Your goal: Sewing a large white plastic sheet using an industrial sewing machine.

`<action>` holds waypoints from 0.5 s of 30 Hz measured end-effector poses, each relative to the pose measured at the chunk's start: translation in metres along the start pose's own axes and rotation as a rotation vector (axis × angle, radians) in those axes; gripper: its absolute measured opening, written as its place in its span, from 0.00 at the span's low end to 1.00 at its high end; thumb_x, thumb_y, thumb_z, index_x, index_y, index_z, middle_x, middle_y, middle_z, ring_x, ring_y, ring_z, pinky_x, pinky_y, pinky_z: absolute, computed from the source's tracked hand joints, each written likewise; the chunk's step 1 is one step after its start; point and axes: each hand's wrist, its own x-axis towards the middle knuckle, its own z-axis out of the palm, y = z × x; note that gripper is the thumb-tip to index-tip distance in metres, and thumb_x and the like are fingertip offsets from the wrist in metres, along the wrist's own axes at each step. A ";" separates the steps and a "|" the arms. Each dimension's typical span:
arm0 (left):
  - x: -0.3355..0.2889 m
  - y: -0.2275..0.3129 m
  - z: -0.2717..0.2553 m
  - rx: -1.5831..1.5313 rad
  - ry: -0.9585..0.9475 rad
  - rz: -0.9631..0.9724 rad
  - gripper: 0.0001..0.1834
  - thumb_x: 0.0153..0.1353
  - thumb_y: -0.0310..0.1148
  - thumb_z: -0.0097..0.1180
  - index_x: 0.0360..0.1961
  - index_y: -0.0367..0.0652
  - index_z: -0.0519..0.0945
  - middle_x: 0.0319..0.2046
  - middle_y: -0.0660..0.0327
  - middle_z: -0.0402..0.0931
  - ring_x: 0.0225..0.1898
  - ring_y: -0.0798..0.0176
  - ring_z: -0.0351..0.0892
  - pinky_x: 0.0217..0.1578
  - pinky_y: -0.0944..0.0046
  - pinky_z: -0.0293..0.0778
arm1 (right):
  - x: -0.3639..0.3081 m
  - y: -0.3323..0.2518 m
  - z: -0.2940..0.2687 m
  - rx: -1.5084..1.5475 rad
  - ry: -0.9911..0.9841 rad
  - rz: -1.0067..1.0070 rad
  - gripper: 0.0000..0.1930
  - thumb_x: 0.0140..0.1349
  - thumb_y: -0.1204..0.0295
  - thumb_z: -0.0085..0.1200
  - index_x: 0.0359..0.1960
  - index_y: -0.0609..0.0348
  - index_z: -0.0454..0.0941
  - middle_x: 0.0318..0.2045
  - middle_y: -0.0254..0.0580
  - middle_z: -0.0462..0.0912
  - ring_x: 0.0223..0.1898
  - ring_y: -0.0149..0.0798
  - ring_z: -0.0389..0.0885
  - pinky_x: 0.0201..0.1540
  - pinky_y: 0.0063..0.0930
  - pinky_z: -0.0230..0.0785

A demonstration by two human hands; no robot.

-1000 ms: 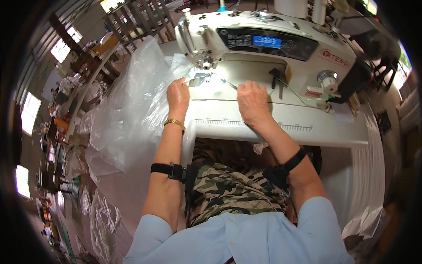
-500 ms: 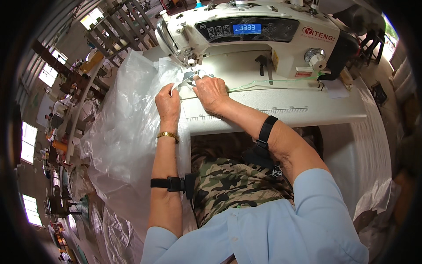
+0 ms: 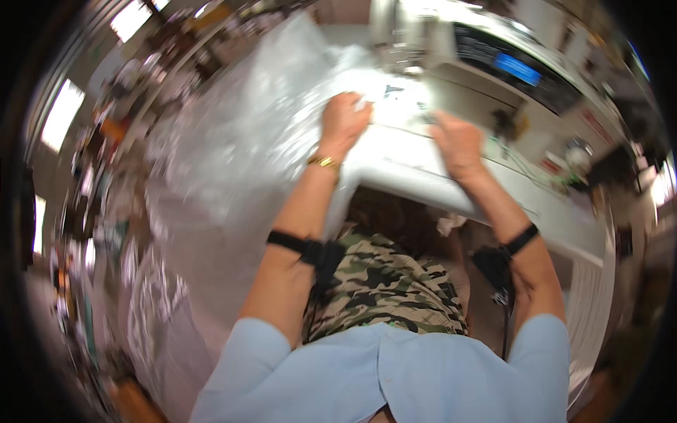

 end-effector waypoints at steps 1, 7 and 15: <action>0.007 0.014 0.002 0.064 -0.144 -0.095 0.14 0.50 0.40 0.60 0.23 0.37 0.82 0.27 0.44 0.79 0.31 0.41 0.79 0.35 0.50 0.75 | -0.003 0.022 -0.007 -0.065 0.092 -0.055 0.16 0.59 0.66 0.57 0.47 0.57 0.80 0.36 0.52 0.83 0.37 0.54 0.81 0.39 0.46 0.71; 0.004 0.005 -0.001 0.052 -0.115 -0.208 0.21 0.61 0.43 0.50 0.28 0.34 0.83 0.27 0.43 0.81 0.34 0.42 0.82 0.40 0.49 0.78 | 0.010 -0.043 0.012 -0.074 0.062 -0.293 0.25 0.60 0.71 0.59 0.60 0.56 0.71 0.48 0.47 0.80 0.50 0.47 0.77 0.53 0.40 0.66; -0.142 0.029 -0.142 -0.146 0.107 0.039 0.16 0.61 0.21 0.48 0.49 0.33 0.78 0.47 0.48 0.80 0.50 0.48 0.80 0.50 0.58 0.75 | 0.028 -0.099 0.050 0.200 -0.183 -0.308 0.15 0.66 0.67 0.53 0.50 0.60 0.80 0.54 0.52 0.79 0.56 0.52 0.76 0.59 0.40 0.68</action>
